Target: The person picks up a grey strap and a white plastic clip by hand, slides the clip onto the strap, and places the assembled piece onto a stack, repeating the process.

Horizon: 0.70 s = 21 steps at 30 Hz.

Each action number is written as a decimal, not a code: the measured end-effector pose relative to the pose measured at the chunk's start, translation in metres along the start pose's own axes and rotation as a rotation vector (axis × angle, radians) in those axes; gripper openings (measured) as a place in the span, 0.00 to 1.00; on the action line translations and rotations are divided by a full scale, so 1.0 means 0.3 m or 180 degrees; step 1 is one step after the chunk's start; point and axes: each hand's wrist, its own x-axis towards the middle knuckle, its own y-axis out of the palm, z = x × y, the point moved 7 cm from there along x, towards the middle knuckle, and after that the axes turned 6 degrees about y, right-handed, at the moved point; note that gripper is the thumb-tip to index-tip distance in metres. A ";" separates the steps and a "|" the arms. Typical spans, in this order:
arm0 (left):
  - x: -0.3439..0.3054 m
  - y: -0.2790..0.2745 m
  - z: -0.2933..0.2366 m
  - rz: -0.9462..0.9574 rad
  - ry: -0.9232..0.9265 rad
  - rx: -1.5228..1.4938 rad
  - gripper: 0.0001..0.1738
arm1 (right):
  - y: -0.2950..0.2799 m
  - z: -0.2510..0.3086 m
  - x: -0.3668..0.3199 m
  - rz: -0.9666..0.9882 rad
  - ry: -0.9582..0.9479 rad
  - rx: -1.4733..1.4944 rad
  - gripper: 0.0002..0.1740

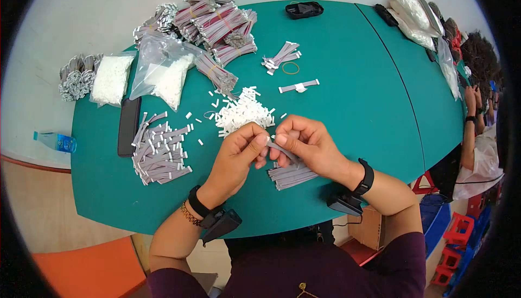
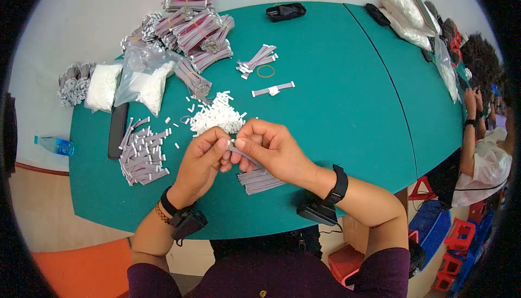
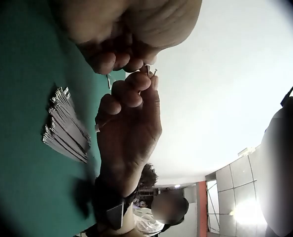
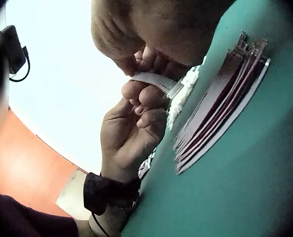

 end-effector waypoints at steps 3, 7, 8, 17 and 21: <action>-0.006 0.012 -0.001 -0.0006 -0.0209 -0.0171 0.11 | 0.012 0.001 -0.001 0.0155 0.0025 -0.0021 0.08; -0.007 0.019 0.001 0.0112 -0.0282 -0.0186 0.12 | 0.018 0.000 -0.002 0.0191 0.0045 -0.0074 0.07; -0.007 0.018 0.003 0.0096 -0.0300 -0.0171 0.12 | 0.018 0.000 -0.003 0.0184 0.0054 -0.0084 0.07; -0.009 0.025 -0.004 0.0002 -0.0310 -0.0100 0.12 | 0.019 0.007 -0.007 0.0129 0.0055 -0.0168 0.07; -0.010 0.018 0.004 0.0061 -0.0312 -0.0187 0.12 | 0.017 0.002 -0.005 0.0158 0.0055 -0.0145 0.06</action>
